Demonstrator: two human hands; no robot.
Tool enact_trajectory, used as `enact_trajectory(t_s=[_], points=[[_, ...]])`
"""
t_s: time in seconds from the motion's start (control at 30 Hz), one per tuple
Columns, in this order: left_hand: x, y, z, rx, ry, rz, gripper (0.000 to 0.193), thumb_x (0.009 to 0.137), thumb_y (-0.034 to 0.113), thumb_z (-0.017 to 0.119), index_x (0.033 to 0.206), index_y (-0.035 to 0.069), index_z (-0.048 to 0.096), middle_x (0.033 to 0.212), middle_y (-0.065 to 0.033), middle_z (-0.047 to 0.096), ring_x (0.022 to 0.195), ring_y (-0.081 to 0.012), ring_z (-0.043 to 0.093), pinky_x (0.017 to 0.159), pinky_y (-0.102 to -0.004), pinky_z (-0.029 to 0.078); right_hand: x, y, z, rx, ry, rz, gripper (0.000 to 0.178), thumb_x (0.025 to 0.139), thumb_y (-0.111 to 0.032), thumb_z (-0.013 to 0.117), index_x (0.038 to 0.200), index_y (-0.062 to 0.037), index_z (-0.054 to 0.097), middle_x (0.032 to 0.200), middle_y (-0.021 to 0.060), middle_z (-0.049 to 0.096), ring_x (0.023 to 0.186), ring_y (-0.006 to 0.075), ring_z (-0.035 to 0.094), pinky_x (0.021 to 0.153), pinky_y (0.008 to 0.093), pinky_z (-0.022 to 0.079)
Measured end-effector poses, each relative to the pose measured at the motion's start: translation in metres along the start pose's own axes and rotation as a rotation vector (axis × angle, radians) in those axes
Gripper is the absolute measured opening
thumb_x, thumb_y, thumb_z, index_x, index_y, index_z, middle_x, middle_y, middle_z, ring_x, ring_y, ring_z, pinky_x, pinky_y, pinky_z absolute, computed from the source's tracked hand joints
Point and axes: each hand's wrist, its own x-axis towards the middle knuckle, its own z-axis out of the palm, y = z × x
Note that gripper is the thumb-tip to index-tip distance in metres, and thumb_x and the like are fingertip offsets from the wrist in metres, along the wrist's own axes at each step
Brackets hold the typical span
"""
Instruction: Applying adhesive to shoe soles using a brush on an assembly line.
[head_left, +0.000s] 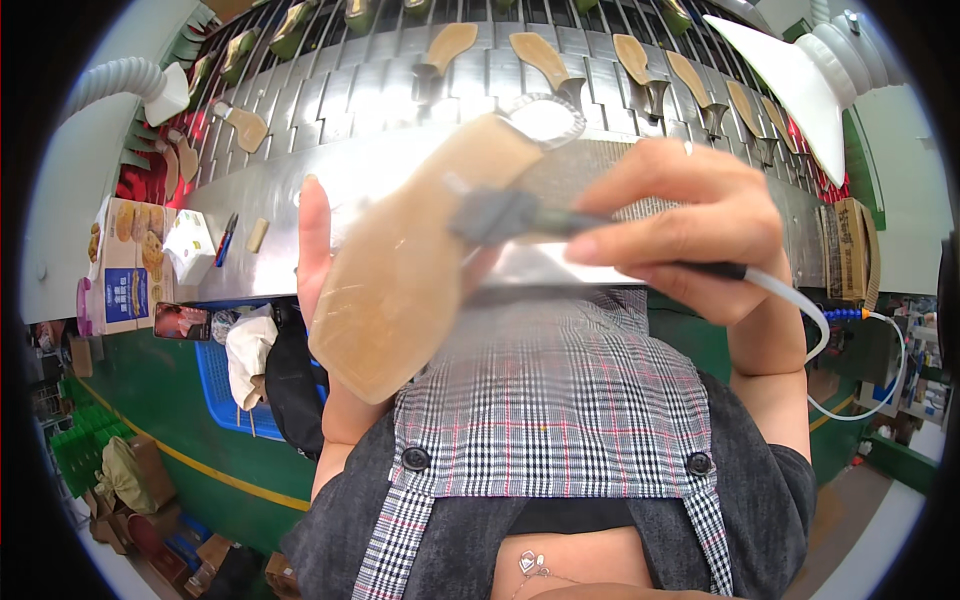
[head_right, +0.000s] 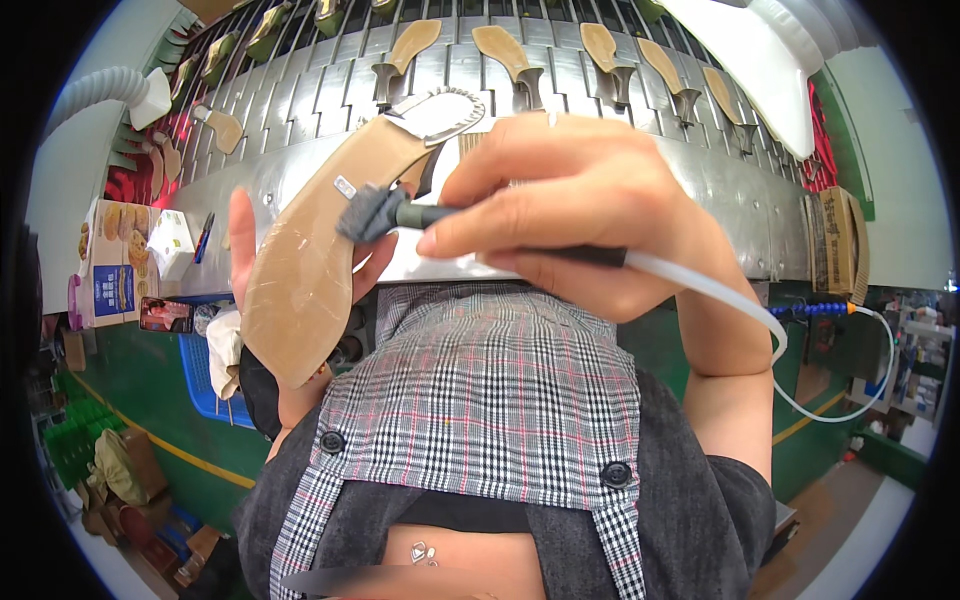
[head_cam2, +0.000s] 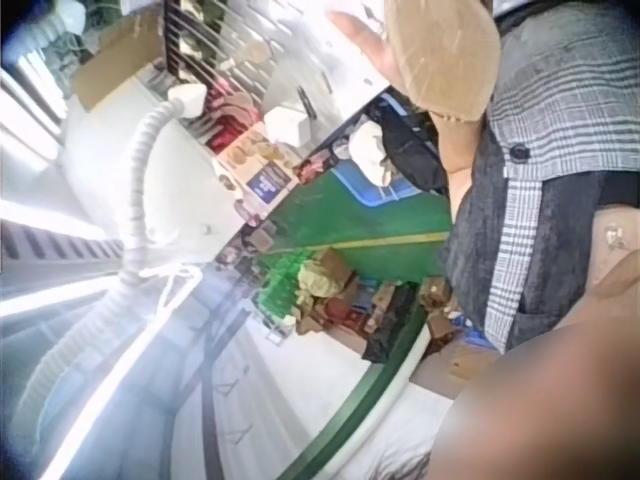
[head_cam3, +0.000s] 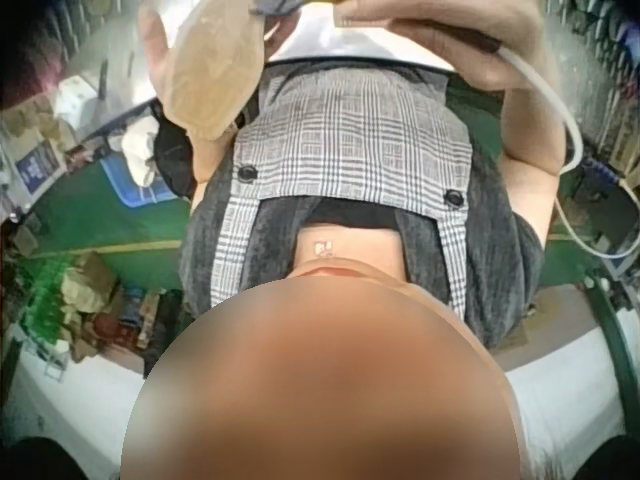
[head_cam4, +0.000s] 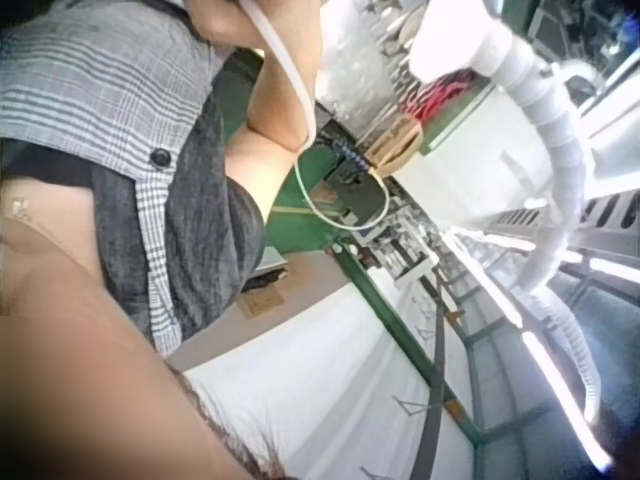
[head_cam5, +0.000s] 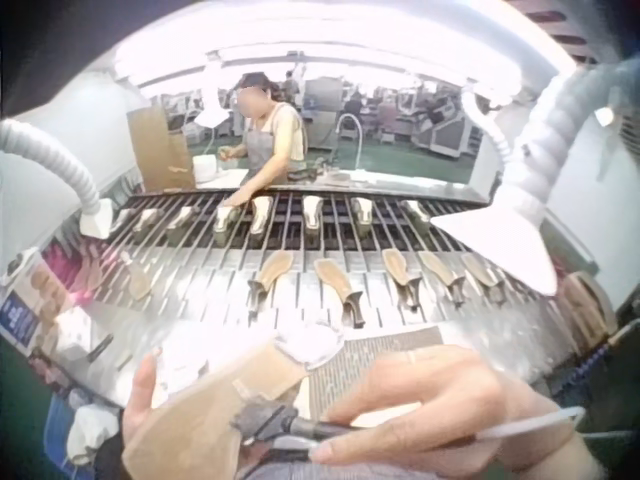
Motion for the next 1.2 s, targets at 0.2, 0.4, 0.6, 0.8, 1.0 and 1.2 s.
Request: enact_trajectory(t_s=[0.2, 0.4, 0.6, 0.8, 1.0, 1.2], points=[[-0.007, 0.002, -0.009, -0.002, -0.042, 0.014, 0.091, 0.095, 0.068, 0.029, 0.151, -0.003, 0.019, 0.154, -0.0266, 0.023, 0.145, -0.0434, 0.015, 0.118, -0.0546, 0.012, -0.004, 0.002, 0.001, -0.016, 0.031, 0.017, 0.024, 0.071, -0.017, 0.065, 0.089, -0.0058, 0.076, 0.086, 0.0163, 0.069, 0.071, 0.0249, 0.065, 0.061, 0.0333, 0.048], [-0.008, 0.005, -0.016, -0.040, -0.282, -0.053, 0.092, 0.093, 0.071, 0.027, 0.150, -0.002, 0.026, 0.158, -0.0214, 0.018, 0.147, -0.0399, 0.011, 0.117, -0.0539, 0.016, -0.008, 0.003, -0.002, 0.167, -0.123, -0.014, 0.027, 0.069, -0.010, 0.067, 0.094, -0.0031, 0.075, 0.092, 0.0195, 0.068, 0.076, 0.0264, 0.065, 0.062, 0.0328, 0.048], [-0.014, 0.004, -0.009, -0.049, -0.159, -0.048, 0.093, 0.092, 0.072, 0.029, 0.153, 0.003, 0.016, 0.158, -0.0245, 0.010, 0.147, -0.0423, 0.004, 0.110, -0.0685, 0.019, -0.013, 0.016, -0.012, 0.264, -0.103, -0.034, 0.030, 0.070, -0.004, 0.070, 0.099, 0.0004, 0.073, 0.094, 0.0181, 0.068, 0.080, 0.0270, 0.067, 0.067, 0.0328, 0.052], [-0.017, 0.004, -0.012, -0.192, -0.125, -0.125, 0.091, 0.093, 0.071, 0.028, 0.154, 0.004, 0.013, 0.160, -0.0220, 0.005, 0.147, -0.0390, -0.009, 0.098, -0.0736, 0.033, -0.017, 0.033, -0.018, 0.190, 0.026, 0.024, 0.024, 0.077, -0.006, 0.066, 0.098, 0.0044, 0.072, 0.097, 0.0200, 0.069, 0.083, 0.0269, 0.068, 0.075, 0.0317, 0.053], [-0.022, 0.013, -0.035, -0.201, -0.126, -0.200, 0.095, 0.093, 0.069, 0.031, 0.153, 0.000, 0.002, 0.158, -0.0267, -0.003, 0.144, -0.0498, 0.004, 0.091, -0.0670, 0.046, -0.022, 0.040, -0.025, 0.492, -0.003, 0.069, 0.033, 0.076, -0.016, 0.068, 0.100, 0.0078, 0.070, 0.093, 0.0200, 0.070, 0.082, 0.0250, 0.067, 0.075, 0.0308, 0.052], [-0.009, 0.033, -0.073, -0.167, -0.223, -0.171, 0.055, 0.102, 0.026, 0.036, 0.147, -0.004, 0.024, 0.155, -0.0238, 0.020, 0.090, -0.0301, 0.054, 0.041, -0.0234, 0.054, -0.027, 0.031, 0.007, 0.550, -0.040, 0.370, 0.028, 0.080, -0.010, 0.068, 0.103, 0.0047, 0.071, 0.091, 0.0130, 0.072, 0.084, 0.0175, 0.068, 0.076, 0.0266, 0.052]])
